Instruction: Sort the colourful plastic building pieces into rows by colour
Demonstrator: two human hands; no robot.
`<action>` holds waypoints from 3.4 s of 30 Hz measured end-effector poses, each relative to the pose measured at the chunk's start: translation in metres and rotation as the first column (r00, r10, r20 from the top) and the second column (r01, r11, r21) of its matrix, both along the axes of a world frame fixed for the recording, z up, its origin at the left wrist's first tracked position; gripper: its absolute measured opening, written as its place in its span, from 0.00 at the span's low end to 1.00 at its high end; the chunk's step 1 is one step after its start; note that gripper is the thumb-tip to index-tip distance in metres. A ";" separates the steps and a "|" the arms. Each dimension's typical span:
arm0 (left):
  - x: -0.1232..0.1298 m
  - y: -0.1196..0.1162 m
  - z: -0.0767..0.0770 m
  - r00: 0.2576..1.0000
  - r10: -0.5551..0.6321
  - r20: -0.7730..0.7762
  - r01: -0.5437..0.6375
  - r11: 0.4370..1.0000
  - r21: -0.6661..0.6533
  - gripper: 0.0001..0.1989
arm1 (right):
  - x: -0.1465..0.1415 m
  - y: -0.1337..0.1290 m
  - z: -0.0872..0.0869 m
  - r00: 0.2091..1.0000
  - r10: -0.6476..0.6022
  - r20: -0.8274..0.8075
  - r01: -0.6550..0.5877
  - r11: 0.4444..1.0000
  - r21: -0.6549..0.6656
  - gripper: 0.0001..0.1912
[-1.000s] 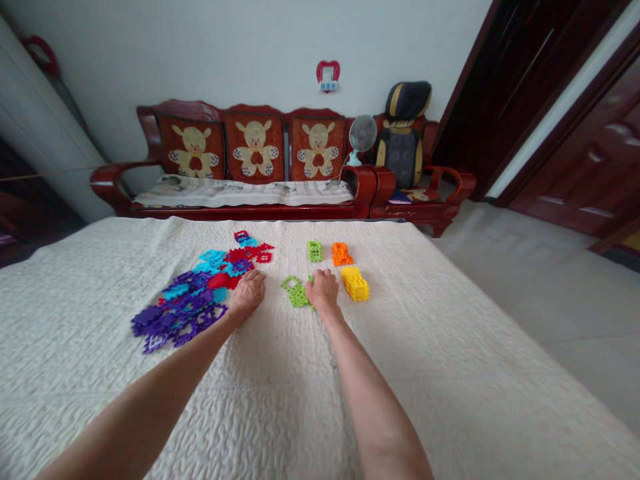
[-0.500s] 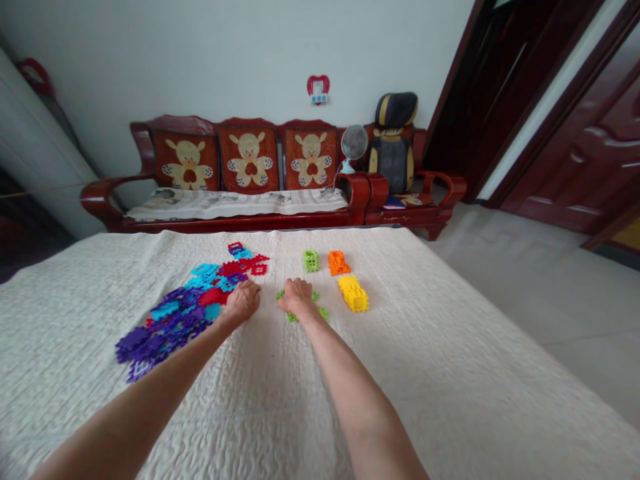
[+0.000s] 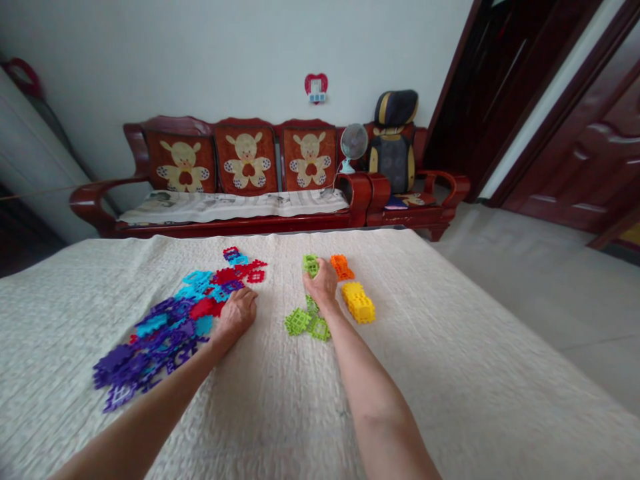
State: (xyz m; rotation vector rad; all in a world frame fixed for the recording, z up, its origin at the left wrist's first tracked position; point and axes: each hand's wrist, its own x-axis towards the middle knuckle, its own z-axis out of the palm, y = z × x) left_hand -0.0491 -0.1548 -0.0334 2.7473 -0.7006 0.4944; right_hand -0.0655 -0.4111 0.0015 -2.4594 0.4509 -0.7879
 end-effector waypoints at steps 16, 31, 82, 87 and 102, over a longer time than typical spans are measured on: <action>-0.005 -0.001 0.008 1.000 0.018 -0.023 -0.017 0.999 0.027 0.15 | -0.005 0.000 -0.008 0.997 -0.014 0.073 0.016 1.000 -0.021 0.23; -0.016 -0.012 0.016 0.983 0.090 -0.161 -0.078 0.994 0.074 0.16 | -0.116 0.015 -0.004 0.862 0.475 -0.175 -0.489 0.872 -0.040 0.18; -0.022 -0.012 0.012 0.988 0.071 -0.139 -0.067 0.997 0.033 0.16 | -0.024 0.014 0.003 0.981 -0.066 -0.180 0.053 0.996 -0.078 0.32; -0.023 -0.013 0.014 0.988 0.080 -0.131 -0.076 0.997 0.031 0.15 | -0.011 0.013 -0.002 0.995 -0.048 -0.085 0.037 0.991 -0.131 0.31; -0.025 -0.015 0.018 0.988 0.087 -0.127 -0.082 0.996 0.042 0.16 | 0.006 0.017 0.002 0.961 -0.127 -0.247 0.119 0.992 -0.047 0.42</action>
